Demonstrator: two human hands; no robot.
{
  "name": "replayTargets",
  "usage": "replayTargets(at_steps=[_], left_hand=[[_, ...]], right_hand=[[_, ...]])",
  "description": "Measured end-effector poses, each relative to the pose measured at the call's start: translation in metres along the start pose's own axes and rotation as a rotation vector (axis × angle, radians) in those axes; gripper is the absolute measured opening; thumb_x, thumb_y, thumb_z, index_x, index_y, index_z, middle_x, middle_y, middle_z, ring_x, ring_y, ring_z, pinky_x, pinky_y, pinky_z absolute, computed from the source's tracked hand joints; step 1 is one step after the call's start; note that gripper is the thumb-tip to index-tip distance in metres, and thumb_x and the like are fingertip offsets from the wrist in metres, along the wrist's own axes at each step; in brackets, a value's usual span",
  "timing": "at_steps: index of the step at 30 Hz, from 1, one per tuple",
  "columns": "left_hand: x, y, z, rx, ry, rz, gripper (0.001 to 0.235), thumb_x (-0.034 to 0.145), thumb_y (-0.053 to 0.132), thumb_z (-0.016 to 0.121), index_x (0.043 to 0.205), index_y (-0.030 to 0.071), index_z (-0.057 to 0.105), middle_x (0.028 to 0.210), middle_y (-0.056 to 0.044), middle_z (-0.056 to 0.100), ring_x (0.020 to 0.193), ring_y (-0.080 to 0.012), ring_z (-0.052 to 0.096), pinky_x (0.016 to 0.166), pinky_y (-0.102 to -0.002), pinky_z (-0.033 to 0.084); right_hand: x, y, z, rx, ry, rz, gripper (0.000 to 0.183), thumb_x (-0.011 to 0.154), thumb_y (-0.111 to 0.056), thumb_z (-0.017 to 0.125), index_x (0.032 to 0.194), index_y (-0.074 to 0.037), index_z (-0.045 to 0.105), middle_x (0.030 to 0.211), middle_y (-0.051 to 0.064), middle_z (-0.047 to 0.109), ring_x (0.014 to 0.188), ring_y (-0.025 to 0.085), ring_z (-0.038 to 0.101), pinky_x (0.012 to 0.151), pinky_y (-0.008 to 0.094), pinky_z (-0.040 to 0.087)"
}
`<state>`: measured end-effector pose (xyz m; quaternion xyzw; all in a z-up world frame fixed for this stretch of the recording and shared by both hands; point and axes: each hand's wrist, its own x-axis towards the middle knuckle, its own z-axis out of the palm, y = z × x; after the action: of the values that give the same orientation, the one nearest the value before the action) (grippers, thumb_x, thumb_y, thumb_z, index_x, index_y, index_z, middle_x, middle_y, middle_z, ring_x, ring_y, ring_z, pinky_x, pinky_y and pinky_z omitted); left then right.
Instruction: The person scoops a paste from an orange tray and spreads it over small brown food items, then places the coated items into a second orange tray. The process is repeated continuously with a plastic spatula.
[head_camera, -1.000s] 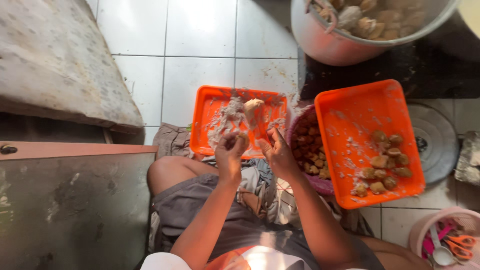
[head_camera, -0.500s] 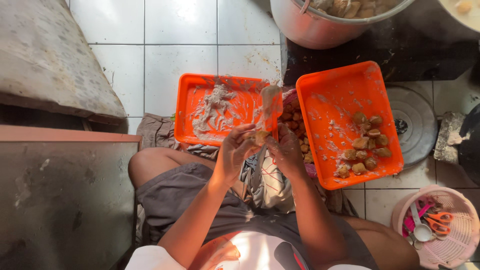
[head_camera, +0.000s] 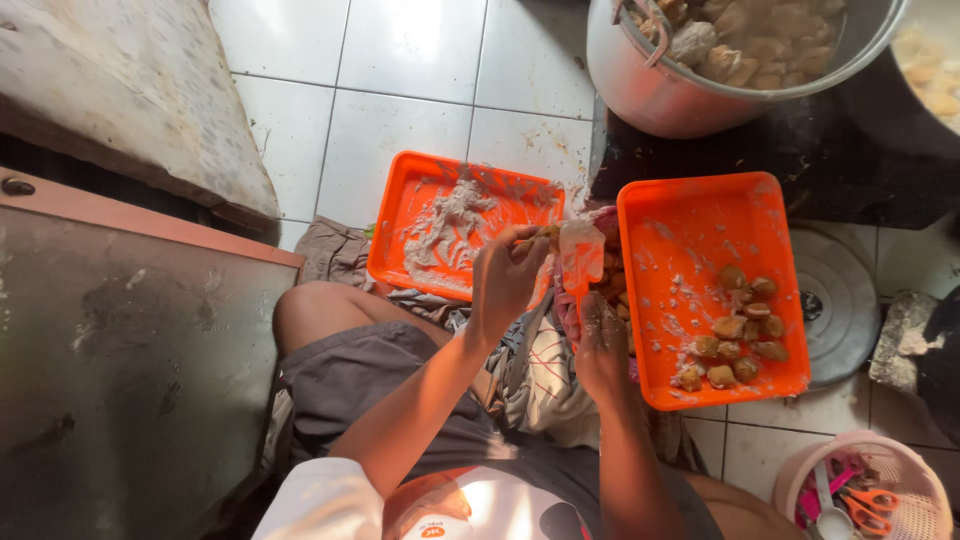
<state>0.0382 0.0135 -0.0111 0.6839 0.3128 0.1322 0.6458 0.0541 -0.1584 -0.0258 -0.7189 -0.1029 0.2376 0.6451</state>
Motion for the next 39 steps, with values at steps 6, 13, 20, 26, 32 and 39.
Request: replayTargets(at_steps=[6, 13, 20, 26, 32, 39], left_hand=[[-0.022, 0.014, -0.007, 0.025, -0.217, 0.035, 0.042, 0.102, 0.023, 0.052, 0.142, 0.009, 0.054, 0.114, -0.014, 0.076, 0.108, -0.0226, 0.073, 0.092, -0.034, 0.053], [-0.016, -0.002, -0.008, -0.170, -0.422, 0.225, 0.048, 0.109, 0.017, 0.047, 0.153, 0.000, 0.045, 0.148, -0.017, 0.059, 0.138, -0.0219, 0.054, 0.115, -0.034, 0.039], [-0.007, -0.015, -0.007, -0.574, -0.635, 0.066, 0.053, 0.102, 0.002, 0.063, 0.152, 0.001, 0.048, 0.140, -0.008, 0.067, 0.127, -0.0106, 0.055, 0.110, -0.029, 0.047], [-0.014, 0.004, -0.013, -0.314, -0.419, 0.359, 0.038, 0.093, 0.008, 0.080, 0.127, -0.002, 0.066, 0.120, -0.011, 0.074, 0.119, -0.0139, 0.067, 0.106, -0.030, 0.053], [-0.012, 0.040, -0.035, 0.426, 0.064, 0.837, 0.035, 0.082, 0.021, 0.087, 0.115, 0.016, 0.073, 0.122, 0.003, 0.075, 0.127, -0.0247, 0.067, 0.123, -0.069, 0.015], [-0.019, 0.059, -0.044, 0.638, -0.017, 1.003, 0.029, 0.085, 0.018, 0.083, 0.113, 0.022, 0.075, 0.120, 0.008, 0.075, 0.120, -0.0174, 0.069, 0.127, -0.069, 0.005]], right_hand=[[-0.006, -0.005, -0.010, -0.438, 0.054, -0.184, 0.038, 0.113, -0.029, 0.039, 0.111, -0.002, 0.066, 0.086, 0.007, 0.055, 0.078, 0.019, 0.054, 0.071, 0.032, 0.047], [0.000, -0.003, -0.034, -0.724, 0.202, -0.337, 0.036, 0.106, -0.028, 0.058, 0.124, 0.003, 0.065, 0.109, 0.017, 0.058, 0.094, 0.031, 0.063, 0.078, 0.039, 0.051], [-0.008, -0.010, -0.056, -0.753, 0.271, -0.459, 0.030, 0.105, -0.020, 0.064, 0.124, 0.004, 0.066, 0.106, 0.015, 0.055, 0.091, 0.030, 0.060, 0.075, 0.042, 0.049], [-0.020, -0.020, -0.055, -0.833, 0.317, -0.619, 0.029, 0.103, -0.019, 0.067, 0.122, 0.003, 0.067, 0.105, 0.015, 0.055, 0.094, 0.032, 0.058, 0.079, 0.043, 0.049], [-0.023, -0.038, -0.055, -0.765, 0.300, -0.478, 0.026, 0.102, -0.018, 0.068, 0.119, 0.002, 0.065, 0.107, 0.016, 0.058, 0.096, 0.032, 0.062, 0.079, 0.043, 0.050], [-0.045, -0.046, -0.037, -0.624, 0.207, -0.452, 0.030, 0.101, -0.022, 0.065, 0.121, 0.001, 0.068, 0.102, 0.013, 0.060, 0.095, 0.028, 0.062, 0.082, 0.038, 0.050]])
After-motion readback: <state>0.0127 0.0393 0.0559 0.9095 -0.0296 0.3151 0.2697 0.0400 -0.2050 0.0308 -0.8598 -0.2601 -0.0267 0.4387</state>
